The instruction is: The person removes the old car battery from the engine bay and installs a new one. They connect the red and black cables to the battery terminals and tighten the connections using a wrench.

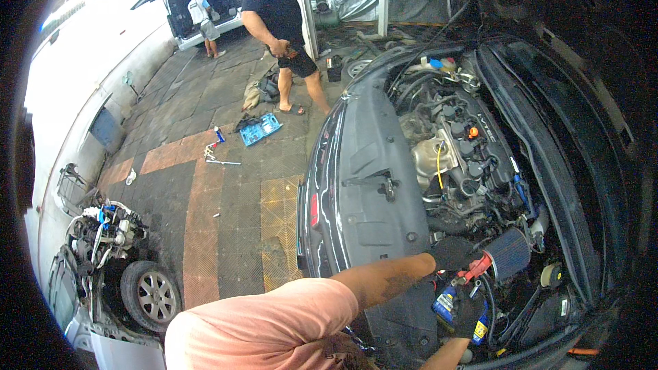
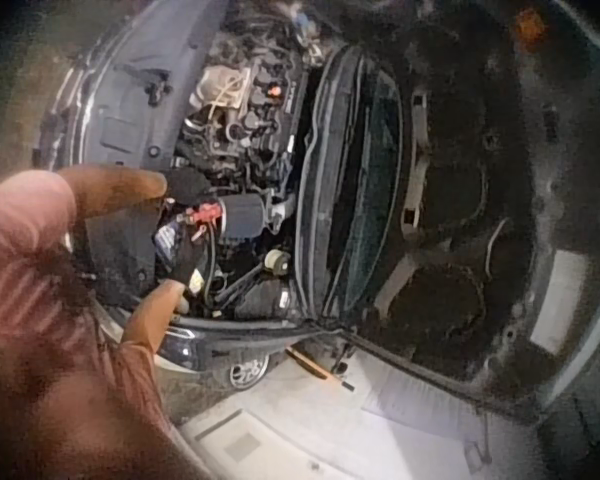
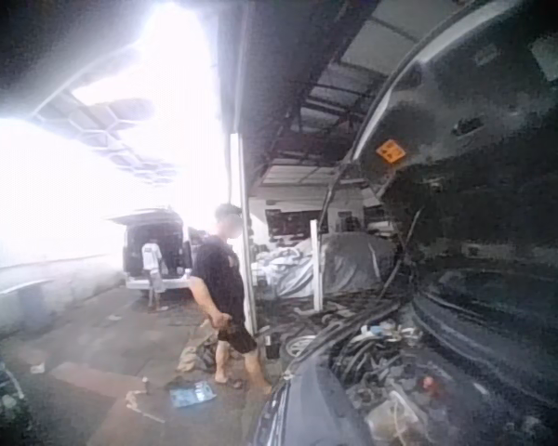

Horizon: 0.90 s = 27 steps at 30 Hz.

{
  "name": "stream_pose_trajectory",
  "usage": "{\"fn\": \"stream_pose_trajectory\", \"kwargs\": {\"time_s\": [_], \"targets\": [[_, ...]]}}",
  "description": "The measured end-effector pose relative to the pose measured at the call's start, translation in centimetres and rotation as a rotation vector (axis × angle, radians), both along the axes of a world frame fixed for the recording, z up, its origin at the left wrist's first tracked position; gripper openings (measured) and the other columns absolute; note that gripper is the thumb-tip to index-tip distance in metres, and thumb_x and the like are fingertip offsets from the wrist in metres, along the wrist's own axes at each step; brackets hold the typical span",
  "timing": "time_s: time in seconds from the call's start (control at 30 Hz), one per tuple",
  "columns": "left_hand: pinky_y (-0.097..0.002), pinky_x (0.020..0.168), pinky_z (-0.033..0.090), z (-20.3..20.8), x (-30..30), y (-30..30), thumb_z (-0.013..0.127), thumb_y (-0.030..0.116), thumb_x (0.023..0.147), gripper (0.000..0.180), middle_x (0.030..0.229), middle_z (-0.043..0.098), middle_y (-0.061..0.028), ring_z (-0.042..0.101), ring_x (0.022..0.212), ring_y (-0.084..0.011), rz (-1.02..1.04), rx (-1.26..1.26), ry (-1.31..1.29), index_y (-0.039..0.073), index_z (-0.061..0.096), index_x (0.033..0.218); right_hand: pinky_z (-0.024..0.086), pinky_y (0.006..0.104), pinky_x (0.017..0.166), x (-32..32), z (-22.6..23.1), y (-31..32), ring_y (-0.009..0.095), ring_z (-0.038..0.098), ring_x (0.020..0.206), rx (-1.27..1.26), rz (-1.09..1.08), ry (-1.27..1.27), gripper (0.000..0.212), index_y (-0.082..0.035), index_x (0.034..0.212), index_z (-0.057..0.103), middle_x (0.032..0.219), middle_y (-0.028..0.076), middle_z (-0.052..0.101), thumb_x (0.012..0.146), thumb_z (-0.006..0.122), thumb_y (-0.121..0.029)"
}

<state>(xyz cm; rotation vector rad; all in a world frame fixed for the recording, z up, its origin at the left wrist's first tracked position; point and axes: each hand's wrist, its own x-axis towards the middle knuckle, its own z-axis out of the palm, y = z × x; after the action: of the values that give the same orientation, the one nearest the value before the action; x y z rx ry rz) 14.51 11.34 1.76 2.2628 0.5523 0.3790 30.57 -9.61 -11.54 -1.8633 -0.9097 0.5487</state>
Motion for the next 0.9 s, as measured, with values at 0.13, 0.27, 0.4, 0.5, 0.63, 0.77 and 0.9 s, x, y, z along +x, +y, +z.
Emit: {"fn": "stream_pose_trajectory", "kwargs": {"time_s": [0.13, 0.27, 0.4, 0.5, 0.63, 0.77, 0.9], "targets": [[-0.0538, 0.084, 0.056, -1.3, -0.4, 0.6, 0.056, 0.045, 0.099, 0.042, 0.1, 0.075, -0.0221, 0.072, 0.094, -0.0428, 0.07, 0.051, -0.004, 0.009, 0.077, 0.099, 0.037, 0.0261, 0.04, -5.4, 9.6, 2.0, 0.008, 0.05, 0.046, -0.128, -0.087, 0.563, 0.018, -0.015, 0.094, 0.064, 0.066, -0.001, 0.06, 0.092, 0.081, -0.019], [-0.0535, 0.084, 0.056, -1.3, 0.1, 0.5, 0.06, 0.045, 0.096, 0.041, 0.099, 0.076, -0.0214, 0.073, 0.093, -0.0422, 0.058, 0.052, 0.045, 0.008, 0.076, 0.099, 0.034, 0.0255, 0.04, -6.1, 11.2, 2.1, 0.007, 0.048, 0.044, -0.112, -0.087, 0.668, 0.018, -0.015, 0.092, 0.064, 0.065, -0.002, 0.058, 0.091, 0.082, -0.019], [-0.0532, 0.084, 0.056, -3.1, 0.6, 0.8, 0.063, 0.045, 0.093, 0.04, 0.098, 0.076, -0.0214, 0.073, 0.093, -0.0425, 0.071, 0.077, -0.011, 0.008, 0.076, 0.101, 0.033, 0.0248, 0.041, -5.4, 9.9, 2.4, 0.006, 0.047, 0.045, -0.113, -0.022, 0.441, 0.016, -0.016, 0.093, 0.066, 0.066, -0.003, 0.058, 0.092, 0.082, -0.019], [-0.0534, 0.084, 0.056, -2.4, 0.5, 0.7, 0.065, 0.044, 0.092, 0.038, 0.099, 0.075, -0.022, 0.073, 0.093, -0.0429, 0.049, 0.034, 0.036, 0.009, 0.076, 0.102, 0.035, 0.0263, 0.043, -5.1, 8.5, 2.1, 0.007, 0.049, 0.047, -0.089, 0.007, 0.311, 0.016, -0.014, 0.095, 0.068, 0.066, -0.003, 0.059, 0.092, 0.082, -0.022], [-0.0516, 0.085, 0.057, -2.3, -0.2, 0.7, 0.062, 0.046, 0.09, 0.044, 0.106, 0.076, -0.0198, 0.073, 0.097, -0.0414, 0.035, -0.018, 0.08, 0.011, 0.076, 0.112, 0.046, 0.034, 0.055, -5.1, 8.7, 1.7, 0.016, 0.058, 0.059, -0.161, 0.001, 0.472, 0.029, -0.007, 0.102, 0.069, 0.072, 0.002, 0.063, 0.093, 0.08, -0.032], [-0.0511, 0.087, 0.056, -3.7, 0.9, 0.5, 0.064, 0.044, 0.089, 0.041, 0.105, 0.076, -0.0206, 0.073, 0.098, -0.0414, 0.067, 0.086, 0.009, 0.011, 0.077, 0.11, 0.049, 0.0456, 0.087, -3.0, 5.2, 1.1, 0.033, 0.062, 0.097, -0.078, 0.121, 0.023, 0.042, -0.006, 0.124, 0.063, 0.109, 0.015, 0.064, 0.095, 0.073, -0.035], [-0.0505, 0.09, 0.056, -1.3, -0.4, 0.1, 0.066, 0.037, 0.089, 0.037, 0.109, 0.074, -0.0222, 0.072, 0.103, -0.0396, -0.052, 0.238, -0.015, 0.01, 0.075, 0.113, 0.038, 0.0576, 0.117, -1.2, 3.9, -1.2, 0.05, 0.05, 0.137, -0.226, 0.463, -1.22, 0.064, -0.023, 0.16, 0.044, 0.152, 0.025, 0.052, 0.098, 0.061, -0.024]]}}
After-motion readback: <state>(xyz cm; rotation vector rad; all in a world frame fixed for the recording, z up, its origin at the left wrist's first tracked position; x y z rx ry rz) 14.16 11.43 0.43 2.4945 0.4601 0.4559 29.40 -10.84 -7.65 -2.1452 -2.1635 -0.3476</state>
